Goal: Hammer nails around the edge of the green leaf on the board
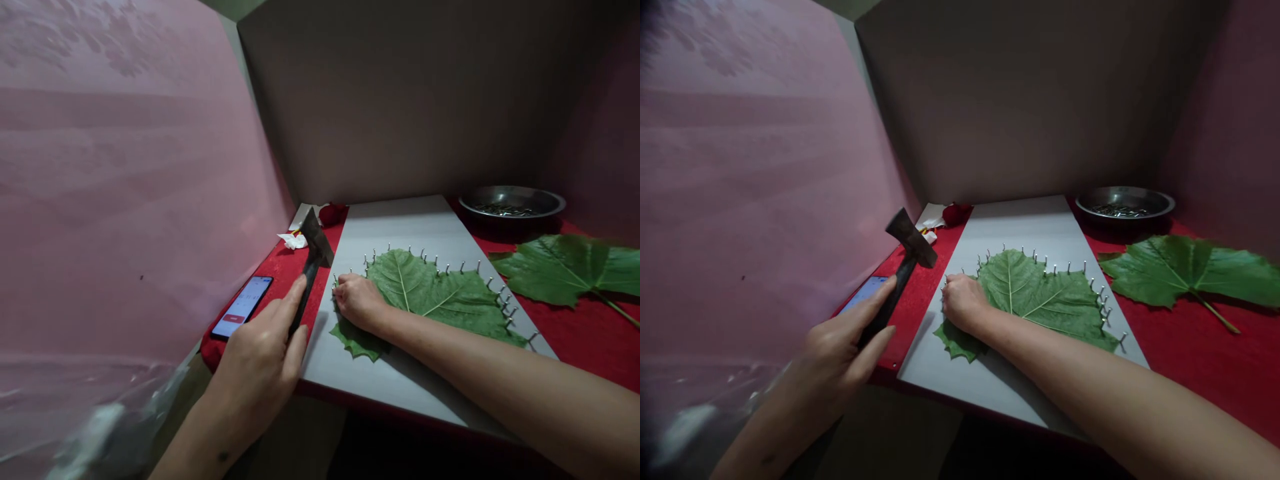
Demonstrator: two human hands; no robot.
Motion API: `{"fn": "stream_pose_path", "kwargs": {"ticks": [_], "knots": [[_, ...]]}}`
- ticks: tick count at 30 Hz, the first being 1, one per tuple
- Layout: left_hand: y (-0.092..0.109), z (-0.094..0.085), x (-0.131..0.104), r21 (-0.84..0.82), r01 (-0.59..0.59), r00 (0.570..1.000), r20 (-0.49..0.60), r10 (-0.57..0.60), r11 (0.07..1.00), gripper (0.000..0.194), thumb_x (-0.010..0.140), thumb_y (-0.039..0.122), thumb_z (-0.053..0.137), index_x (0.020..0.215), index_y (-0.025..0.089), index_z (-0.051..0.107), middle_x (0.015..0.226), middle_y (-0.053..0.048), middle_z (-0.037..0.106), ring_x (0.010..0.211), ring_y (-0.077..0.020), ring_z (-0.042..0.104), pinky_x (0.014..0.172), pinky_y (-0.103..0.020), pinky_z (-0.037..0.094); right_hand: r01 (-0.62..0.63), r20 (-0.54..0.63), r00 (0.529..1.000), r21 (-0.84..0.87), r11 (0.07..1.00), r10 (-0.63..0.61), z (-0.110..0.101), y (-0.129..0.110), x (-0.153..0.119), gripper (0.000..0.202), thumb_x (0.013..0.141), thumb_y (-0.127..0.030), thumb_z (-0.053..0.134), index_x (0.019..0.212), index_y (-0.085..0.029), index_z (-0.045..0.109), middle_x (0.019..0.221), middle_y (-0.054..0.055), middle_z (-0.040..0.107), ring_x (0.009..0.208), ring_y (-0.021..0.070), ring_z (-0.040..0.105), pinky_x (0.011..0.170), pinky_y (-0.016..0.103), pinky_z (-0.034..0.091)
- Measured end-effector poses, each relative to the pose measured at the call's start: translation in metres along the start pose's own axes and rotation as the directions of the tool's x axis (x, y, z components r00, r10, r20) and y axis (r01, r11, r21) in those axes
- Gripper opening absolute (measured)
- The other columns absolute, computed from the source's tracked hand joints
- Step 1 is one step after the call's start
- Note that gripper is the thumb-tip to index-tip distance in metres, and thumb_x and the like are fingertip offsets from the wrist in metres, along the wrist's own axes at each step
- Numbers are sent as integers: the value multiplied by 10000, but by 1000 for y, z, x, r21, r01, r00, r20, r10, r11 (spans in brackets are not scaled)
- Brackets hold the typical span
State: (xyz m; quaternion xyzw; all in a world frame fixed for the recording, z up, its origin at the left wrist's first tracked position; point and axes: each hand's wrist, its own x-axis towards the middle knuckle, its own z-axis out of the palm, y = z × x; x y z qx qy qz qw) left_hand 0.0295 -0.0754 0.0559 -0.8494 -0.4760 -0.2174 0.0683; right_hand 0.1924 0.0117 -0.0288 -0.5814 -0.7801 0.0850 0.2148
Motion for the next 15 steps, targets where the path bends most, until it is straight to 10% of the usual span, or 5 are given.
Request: {"fn": "stream_pose_path", "kwargs": {"ticks": [6,12,15], "knots": [[-4,16,0,53,70,966,246,-81,996,537,830,161,400,1362,86,391,1041,-155,684,1003,-260,640,826,-374,519,-17,5,1000,5,1000,17,-5,-2,-2,207,813,-205,458,728,-174,644,840,74,660,759,151,572,609,250,342],[0,5,-4,27,-21,1000,-9,21,999,520,873,238,406,1374,104,373,1041,-152,670,957,-243,647,780,-325,523,-5,-10,1000,12,1000,5,0,0,0,199,800,-184,461,729,-174,647,826,60,656,750,142,564,594,249,332],[0,13,-6,60,14,992,126,-22,998,533,859,187,398,1380,81,356,990,-158,672,894,-246,661,755,-346,530,-7,-11,1000,11,1000,7,0,0,0,197,797,-187,458,729,-177,643,826,61,651,752,147,563,587,256,326]]}}
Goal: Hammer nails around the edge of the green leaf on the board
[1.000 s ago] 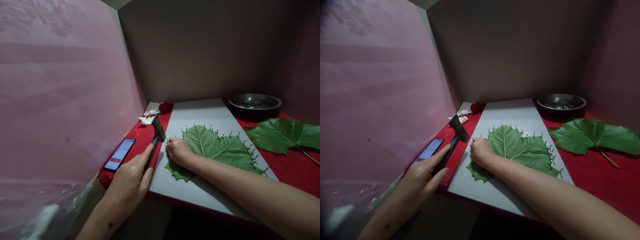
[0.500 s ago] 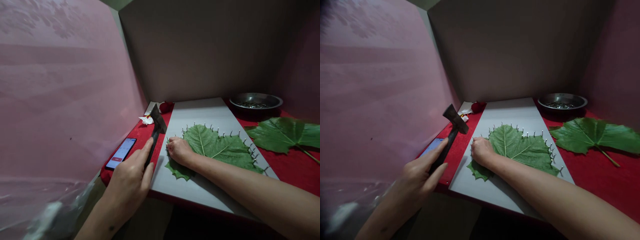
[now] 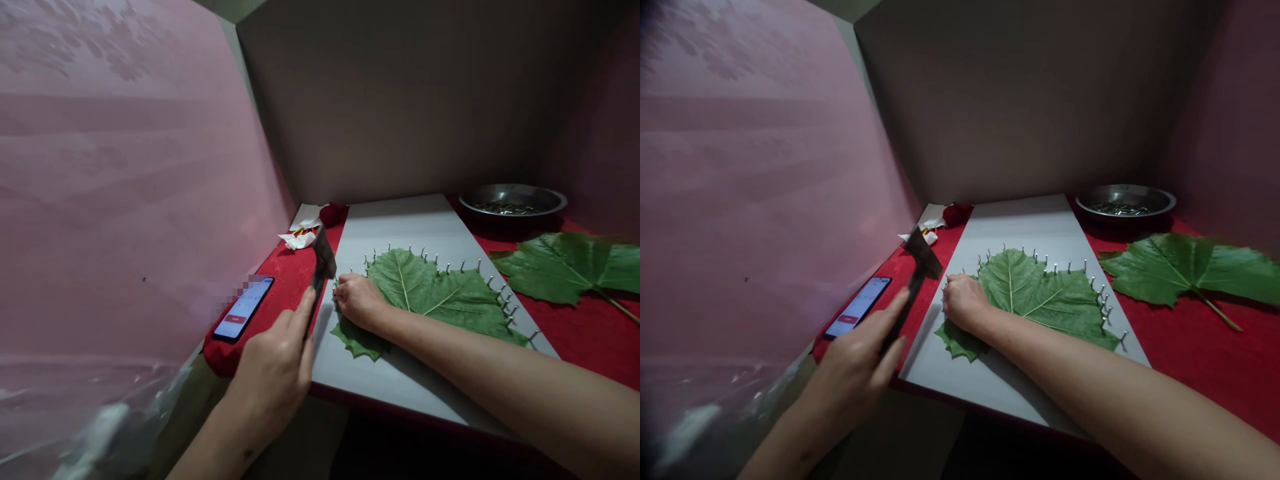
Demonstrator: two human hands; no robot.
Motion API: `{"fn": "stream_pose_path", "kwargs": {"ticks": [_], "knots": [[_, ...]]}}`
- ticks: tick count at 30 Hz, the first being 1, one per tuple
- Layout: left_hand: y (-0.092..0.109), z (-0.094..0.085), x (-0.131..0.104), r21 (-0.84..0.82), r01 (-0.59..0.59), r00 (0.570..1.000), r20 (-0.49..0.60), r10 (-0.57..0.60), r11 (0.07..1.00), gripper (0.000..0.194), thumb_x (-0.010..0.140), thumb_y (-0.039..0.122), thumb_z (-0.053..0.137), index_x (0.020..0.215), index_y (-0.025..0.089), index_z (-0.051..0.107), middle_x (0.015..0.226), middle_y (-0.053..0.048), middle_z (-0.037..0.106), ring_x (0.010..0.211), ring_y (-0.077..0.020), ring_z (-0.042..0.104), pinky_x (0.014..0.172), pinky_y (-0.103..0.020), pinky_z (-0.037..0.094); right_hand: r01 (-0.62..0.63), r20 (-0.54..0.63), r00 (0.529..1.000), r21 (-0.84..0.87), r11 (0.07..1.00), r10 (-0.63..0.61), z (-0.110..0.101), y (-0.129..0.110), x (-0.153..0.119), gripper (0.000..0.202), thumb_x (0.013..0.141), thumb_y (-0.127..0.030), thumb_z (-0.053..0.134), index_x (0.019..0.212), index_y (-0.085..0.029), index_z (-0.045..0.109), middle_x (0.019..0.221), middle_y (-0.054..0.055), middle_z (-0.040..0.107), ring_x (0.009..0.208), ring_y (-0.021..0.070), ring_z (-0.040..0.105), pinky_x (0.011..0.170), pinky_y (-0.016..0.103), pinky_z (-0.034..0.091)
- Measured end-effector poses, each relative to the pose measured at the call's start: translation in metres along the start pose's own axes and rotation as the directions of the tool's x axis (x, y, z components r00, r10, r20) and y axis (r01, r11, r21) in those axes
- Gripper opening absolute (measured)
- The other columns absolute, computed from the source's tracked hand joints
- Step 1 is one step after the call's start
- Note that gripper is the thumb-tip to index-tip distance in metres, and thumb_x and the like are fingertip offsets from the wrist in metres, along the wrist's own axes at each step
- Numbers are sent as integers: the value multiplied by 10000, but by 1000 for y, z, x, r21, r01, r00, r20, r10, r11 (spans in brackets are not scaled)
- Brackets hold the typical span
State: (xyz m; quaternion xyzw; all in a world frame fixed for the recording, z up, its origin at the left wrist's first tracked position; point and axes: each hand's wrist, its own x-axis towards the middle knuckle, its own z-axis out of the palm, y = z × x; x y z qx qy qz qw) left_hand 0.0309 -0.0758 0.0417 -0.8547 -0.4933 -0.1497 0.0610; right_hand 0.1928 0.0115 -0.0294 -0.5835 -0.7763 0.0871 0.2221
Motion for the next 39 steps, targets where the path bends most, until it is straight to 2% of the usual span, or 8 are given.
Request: {"fn": "stream_pose_path", "kwargs": {"ticks": [3,9,14,20,25,28,32,39], "knots": [[-3,6,3,37,73,985,154,-78,997,544,830,152,412,1365,63,380,945,-158,677,890,-267,662,771,-389,527,2,-4,1000,-11,1000,-2,0,0,0,192,796,-201,457,730,-177,636,829,68,646,744,153,562,587,263,323],[-1,-2,-3,0,-32,990,-136,31,1000,518,878,230,393,1378,99,366,988,-147,660,868,-230,657,755,-335,528,7,-9,1000,0,1000,-7,1,0,0,189,796,-184,448,712,-179,617,807,55,649,724,145,564,586,265,321],[-5,9,0,30,51,993,108,-54,998,534,835,149,407,1361,59,388,897,-146,671,826,-250,667,731,-368,536,7,-19,1000,1,1000,-7,1,0,0,187,797,-197,466,681,-179,611,814,59,651,721,145,568,591,262,327],[0,-3,-7,-11,-61,988,-145,59,998,519,871,206,401,1375,84,371,959,-153,661,842,-240,662,732,-351,536,19,-6,1000,-7,1000,-19,-1,0,0,182,801,-178,471,711,-177,629,828,67,658,750,152,578,627,253,356],[0,10,-4,-22,87,986,148,-82,996,552,834,138,390,1381,70,355,951,-165,663,858,-274,663,728,-417,536,17,-14,1000,-5,1000,-17,0,0,-1,198,794,-197,474,741,-177,663,847,71,663,777,160,592,640,245,378],[-6,13,-5,-115,119,989,103,-108,986,542,844,179,402,1376,83,366,1129,-183,640,1055,-282,607,867,-434,495,11,-12,1000,-6,1000,-11,0,0,-1,208,794,-198,468,758,-177,671,848,77,668,788,166,604,657,247,388],[-9,6,-18,-294,109,992,-33,-124,950,525,846,205,444,1365,149,392,1295,-103,573,1178,-201,533,941,-315,462,-12,81,997,-29,1000,15,-9,-2,3,199,780,-170,488,778,-178,687,882,94,683,826,187,620,683,253,397],[-10,2,-32,-421,236,971,64,-231,876,546,818,163,475,1358,199,406,1336,-21,548,1226,-150,487,1016,-266,397,33,224,974,-43,999,-22,-24,-5,10,217,779,-110,484,815,-151,693,860,133,689,840,207,626,706,260,397]]}}
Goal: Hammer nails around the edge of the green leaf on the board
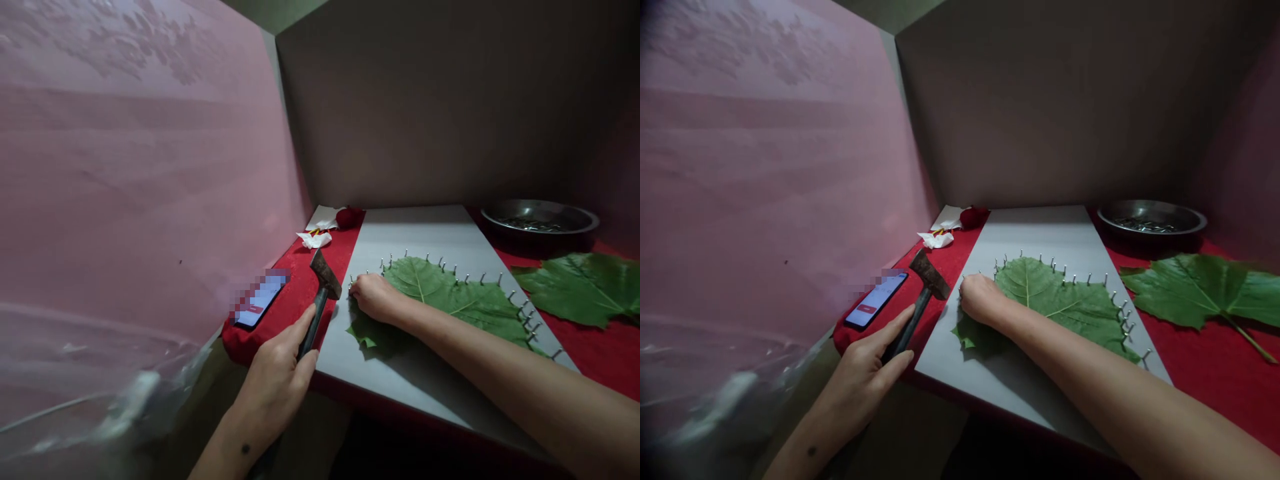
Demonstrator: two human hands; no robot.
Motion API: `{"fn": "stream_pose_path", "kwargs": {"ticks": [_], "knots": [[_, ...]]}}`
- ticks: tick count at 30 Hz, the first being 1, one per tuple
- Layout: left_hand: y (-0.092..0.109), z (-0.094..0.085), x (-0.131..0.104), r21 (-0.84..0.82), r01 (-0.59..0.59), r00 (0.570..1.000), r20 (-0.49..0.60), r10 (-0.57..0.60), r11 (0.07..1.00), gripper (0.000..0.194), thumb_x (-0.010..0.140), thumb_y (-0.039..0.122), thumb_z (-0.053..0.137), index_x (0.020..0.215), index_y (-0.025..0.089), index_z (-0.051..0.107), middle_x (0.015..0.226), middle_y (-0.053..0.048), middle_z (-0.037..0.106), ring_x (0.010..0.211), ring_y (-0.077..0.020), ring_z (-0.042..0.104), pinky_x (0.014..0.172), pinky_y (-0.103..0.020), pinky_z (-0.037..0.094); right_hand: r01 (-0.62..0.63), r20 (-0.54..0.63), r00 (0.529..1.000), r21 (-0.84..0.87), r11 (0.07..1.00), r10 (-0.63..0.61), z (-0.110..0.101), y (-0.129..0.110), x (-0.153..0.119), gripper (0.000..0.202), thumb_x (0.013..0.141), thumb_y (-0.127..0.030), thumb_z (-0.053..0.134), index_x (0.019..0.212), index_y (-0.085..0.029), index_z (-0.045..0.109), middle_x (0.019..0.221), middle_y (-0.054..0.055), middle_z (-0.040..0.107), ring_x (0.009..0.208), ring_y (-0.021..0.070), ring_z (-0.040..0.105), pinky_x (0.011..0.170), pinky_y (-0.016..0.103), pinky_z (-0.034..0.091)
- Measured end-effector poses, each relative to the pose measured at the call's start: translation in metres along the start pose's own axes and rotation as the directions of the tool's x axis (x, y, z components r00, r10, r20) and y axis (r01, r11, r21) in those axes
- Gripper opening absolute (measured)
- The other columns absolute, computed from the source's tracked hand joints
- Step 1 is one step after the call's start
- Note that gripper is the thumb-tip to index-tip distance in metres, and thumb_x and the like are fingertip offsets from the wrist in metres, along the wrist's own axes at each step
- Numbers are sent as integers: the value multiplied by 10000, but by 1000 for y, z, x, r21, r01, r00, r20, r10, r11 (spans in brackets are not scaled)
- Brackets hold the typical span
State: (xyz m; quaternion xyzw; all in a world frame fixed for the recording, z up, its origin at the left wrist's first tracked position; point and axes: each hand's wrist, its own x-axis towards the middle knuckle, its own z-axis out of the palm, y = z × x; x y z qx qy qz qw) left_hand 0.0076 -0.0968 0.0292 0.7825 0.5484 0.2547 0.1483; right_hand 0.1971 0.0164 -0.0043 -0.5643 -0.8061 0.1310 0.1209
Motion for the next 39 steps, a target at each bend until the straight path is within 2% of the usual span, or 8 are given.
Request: {"fn": "stream_pose_path", "kwargs": {"ticks": [6,13,20,24,27,30,33,39], "knots": [[-1,0,-16,-37,0,998,58,2,999,568,810,140,458,1370,205,387,1352,-25,530,1232,-153,482,1039,-296,380,-28,-37,999,44,999,30,-5,3,-2,313,743,-56,454,1006,-146,597,904,102,676,797,172,597,639,229,379],[8,6,-26,-4,-14,988,152,15,1000,562,825,172,428,1384,171,370,1238,-101,612,1133,-211,567,1014,-387,413,-69,-11,997,320,945,76,-8,11,4,271,692,-13,430,866,-159,579,644,5,633,599,116,538,573,207,354],[11,10,-25,72,-13,979,206,-3,997,572,818,153,413,1388,165,364,1210,-134,620,1139,-253,560,994,-461,417,-83,90,995,477,875,46,-17,14,0,257,695,15,401,807,-155,557,620,-10,627,544,88,541,526,178,396],[6,8,-26,14,-14,985,171,11,1000,569,816,159,435,1381,179,374,1279,-95,588,1165,-209,546,1022,-393,401,-38,14,999,624,780,38,-36,19,-13,246,718,14,373,765,-137,561,660,18,627,555,89,540,563,201,438],[-1,5,-29,-49,-22,994,103,27,999,553,818,170,458,1365,226,401,1345,-35,538,1211,-175,505,1031,-327,391,25,-138,989,476,879,47,-44,30,-31,241,749,-26,413,783,-148,618,741,33,660,654,115,578,632,228,448],[-9,1,-30,-113,3,999,37,1,994,533,827,210,477,1353,273,419,1354,10,528,1203,-174,514,993,-301,430,79,-275,960,118,990,-43,-39,39,-57,235,800,-90,463,857,-181,672,887,60,680,855,177,582,762,295,437],[-16,-2,-30,-160,78,997,-3,-80,984,517,831,281,493,1344,290,432,1324,27,558,1152,-197,560,906,-292,500,114,-303,942,-122,986,-147,-25,44,-84,232,844,-144,465,917,-188,680,935,85,663,907,221,540,793,359,434],[-25,-4,-19,-172,315,948,23,-316,933,580,804,371,506,1364,253,411,1083,15,698,798,-219,684,676,-306,554,111,-318,935,-165,980,-159,-11,50,-113,243,883,-189,441,935,-195,678,951,84,651,872,208,547,758,369,475]]}}
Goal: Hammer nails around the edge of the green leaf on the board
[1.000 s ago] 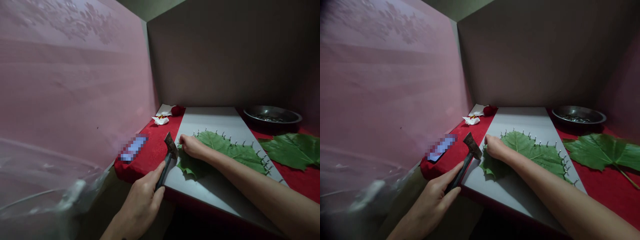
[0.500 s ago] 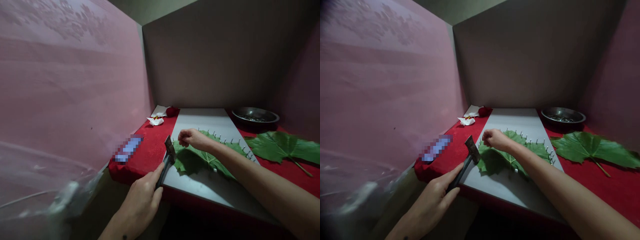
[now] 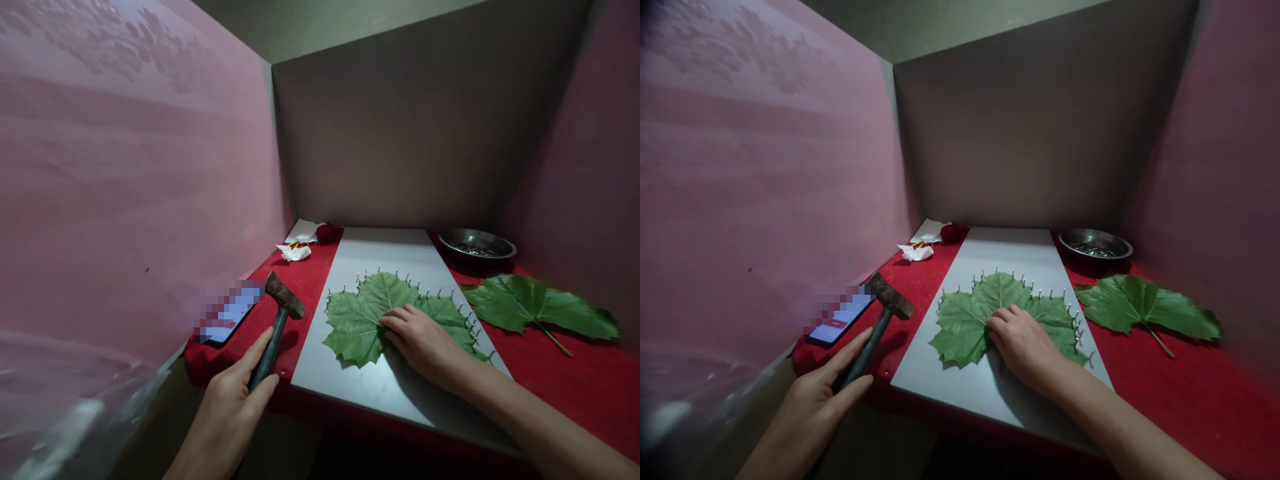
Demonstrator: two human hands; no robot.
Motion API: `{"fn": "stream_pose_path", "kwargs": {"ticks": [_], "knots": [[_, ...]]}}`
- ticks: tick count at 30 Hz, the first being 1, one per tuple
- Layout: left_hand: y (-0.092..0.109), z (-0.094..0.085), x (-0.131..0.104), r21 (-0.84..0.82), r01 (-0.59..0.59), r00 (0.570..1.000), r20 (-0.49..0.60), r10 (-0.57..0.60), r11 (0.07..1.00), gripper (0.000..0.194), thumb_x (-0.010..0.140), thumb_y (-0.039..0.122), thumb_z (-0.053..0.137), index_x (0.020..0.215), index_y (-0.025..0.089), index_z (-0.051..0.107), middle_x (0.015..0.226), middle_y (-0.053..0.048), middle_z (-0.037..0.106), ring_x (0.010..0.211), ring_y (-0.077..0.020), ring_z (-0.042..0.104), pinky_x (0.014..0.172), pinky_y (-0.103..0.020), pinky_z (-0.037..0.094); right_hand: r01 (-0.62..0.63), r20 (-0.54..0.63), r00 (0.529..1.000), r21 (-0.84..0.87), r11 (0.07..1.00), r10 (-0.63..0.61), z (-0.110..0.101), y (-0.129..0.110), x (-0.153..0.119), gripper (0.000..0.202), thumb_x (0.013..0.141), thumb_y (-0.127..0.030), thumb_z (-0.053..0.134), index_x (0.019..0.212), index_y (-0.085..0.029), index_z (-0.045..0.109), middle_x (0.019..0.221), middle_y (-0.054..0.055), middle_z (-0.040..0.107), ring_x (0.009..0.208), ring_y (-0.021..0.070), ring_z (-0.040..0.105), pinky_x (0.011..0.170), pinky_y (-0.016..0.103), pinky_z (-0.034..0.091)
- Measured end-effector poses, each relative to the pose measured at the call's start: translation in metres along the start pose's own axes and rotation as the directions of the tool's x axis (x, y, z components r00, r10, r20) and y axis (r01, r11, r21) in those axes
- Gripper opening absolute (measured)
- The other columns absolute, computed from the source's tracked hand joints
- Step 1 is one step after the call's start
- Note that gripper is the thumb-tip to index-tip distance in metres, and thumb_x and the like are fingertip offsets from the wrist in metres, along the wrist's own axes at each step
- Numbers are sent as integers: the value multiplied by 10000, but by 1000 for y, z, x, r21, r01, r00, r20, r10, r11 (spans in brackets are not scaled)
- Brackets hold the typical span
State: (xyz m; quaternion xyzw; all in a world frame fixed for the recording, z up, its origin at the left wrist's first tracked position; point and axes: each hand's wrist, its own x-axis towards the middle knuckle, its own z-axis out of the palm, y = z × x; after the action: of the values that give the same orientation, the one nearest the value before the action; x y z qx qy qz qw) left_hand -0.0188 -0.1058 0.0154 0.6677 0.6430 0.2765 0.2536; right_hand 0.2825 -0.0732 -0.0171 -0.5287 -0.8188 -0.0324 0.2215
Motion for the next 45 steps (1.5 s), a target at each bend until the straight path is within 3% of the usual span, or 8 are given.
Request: {"fn": "stream_pose_path", "kwargs": {"ticks": [4,9,13,23,29,36,39,45], "knots": [[-4,3,13,21,35,999,-14,-34,999,601,787,362,514,1362,214,418,940,16,716,759,-203,660,717,-291,514,-22,-101,995,13,1000,24,-6,7,-3,282,894,-192,403,995,-195,667,1028,97,644,932,205,558,782,364,488],[-13,7,22,55,37,999,-22,-36,998,617,773,357,503,1356,170,429,723,30,691,660,-196,632,652,-278,491,-60,17,998,-66,996,61,-5,15,-4,291,887,-259,439,1086,-175,636,1052,107,643,935,229,574,795,393,486],[-14,9,23,62,48,999,-21,-47,997,611,774,360,487,1353,175,434,546,70,614,529,-184,583,523,-265,449,-30,72,997,-88,996,36,2,17,-4,248,867,-228,464,1014,-180,657,1041,114,634,946,232,567,787,376,480],[-18,10,25,6,1,999,-48,-1,1000,605,743,332,518,1330,193,473,677,23,705,690,-222,676,613,-286,525,-39,47,998,-78,996,43,1,13,-4,219,835,-198,485,979,-169,648,1077,136,564,1001,262,499,811,403,467],[-19,10,25,32,7,999,-46,-5,999,604,745,331,522,1332,198,469,732,21,721,765,-234,683,668,-299,529,-24,31,999,-12,1000,24,-1,11,-3,398,887,-231,409,1275,-195,493,1174,114,546,1045,255,474,875,423,443],[-25,12,25,62,-5,997,-80,10,998,615,743,325,529,1336,178,462,739,18,724,702,-211,676,620,-273,522,4,139,990,-55,999,3,6,15,-3,324,893,-261,413,1146,-177,596,1132,114,570,987,246,504,854,425,454],[-29,13,25,78,-18,995,-92,25,997,608,746,319,533,1335,183,466,761,12,729,734,-210,678,647,-268,523,0,109,994,-37,999,4,6,15,-4,331,890,-256,422,1167,-176,584,1164,116,558,1017,251,498,865,431,461],[-38,16,25,76,-14,997,-72,19,997,607,784,350,516,1362,195,421,946,-19,728,988,-236,641,782,-302,513,28,-59,998,58,998,-25,-12,5,-10,328,887,-277,461,1191,-190,551,1184,114,555,1070,234,503,890,418,471]]}}
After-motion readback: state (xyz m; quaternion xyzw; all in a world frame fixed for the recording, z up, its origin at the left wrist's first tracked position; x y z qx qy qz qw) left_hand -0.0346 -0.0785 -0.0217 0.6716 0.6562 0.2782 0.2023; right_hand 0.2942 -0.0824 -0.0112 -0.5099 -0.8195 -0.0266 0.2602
